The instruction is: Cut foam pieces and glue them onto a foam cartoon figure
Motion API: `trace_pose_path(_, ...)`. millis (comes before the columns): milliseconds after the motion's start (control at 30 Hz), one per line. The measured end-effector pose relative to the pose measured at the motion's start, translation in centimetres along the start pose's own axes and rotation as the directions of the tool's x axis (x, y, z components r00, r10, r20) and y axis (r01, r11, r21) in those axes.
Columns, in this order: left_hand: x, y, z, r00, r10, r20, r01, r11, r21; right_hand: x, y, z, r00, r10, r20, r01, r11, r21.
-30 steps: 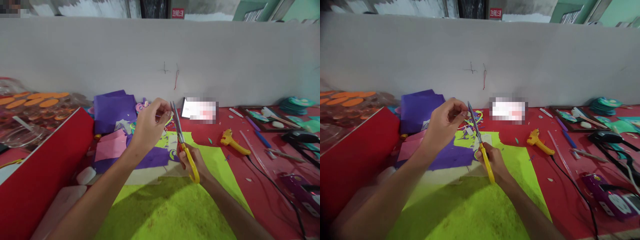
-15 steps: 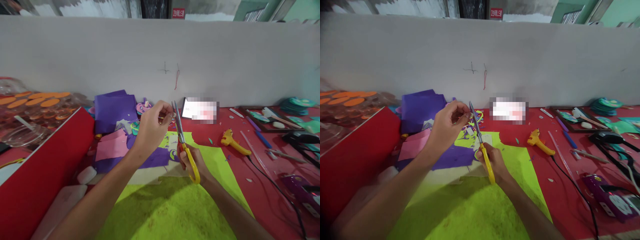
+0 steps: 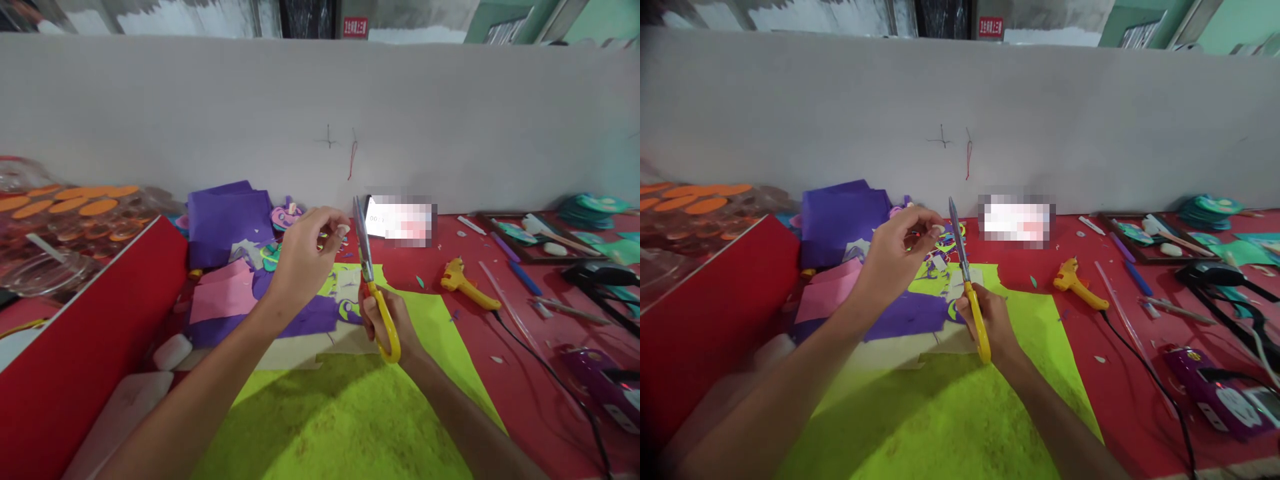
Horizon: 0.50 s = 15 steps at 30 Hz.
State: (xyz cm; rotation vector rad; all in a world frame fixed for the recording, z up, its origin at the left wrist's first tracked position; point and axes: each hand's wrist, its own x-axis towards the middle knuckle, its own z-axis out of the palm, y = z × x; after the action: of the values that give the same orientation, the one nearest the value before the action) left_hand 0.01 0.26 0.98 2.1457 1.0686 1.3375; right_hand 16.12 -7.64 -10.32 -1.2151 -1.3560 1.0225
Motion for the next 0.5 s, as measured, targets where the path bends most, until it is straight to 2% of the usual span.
trace_pose_path(267, 0.01, 0.23, 0.22, 0.996, -0.085, -0.003, 0.083, 0.984, -0.158, 0.02, -0.29, -0.12, 1.000, -0.011, 0.004, 0.011, 1.000, -0.019)
trace_pose_path(500, -0.18, 0.64, 0.19, 0.990, -0.137, -0.015, 0.131, 0.968, -0.213, 0.04, -0.80, -0.25, 1.000, -0.013, 0.022, 0.015, 0.995, -0.103)
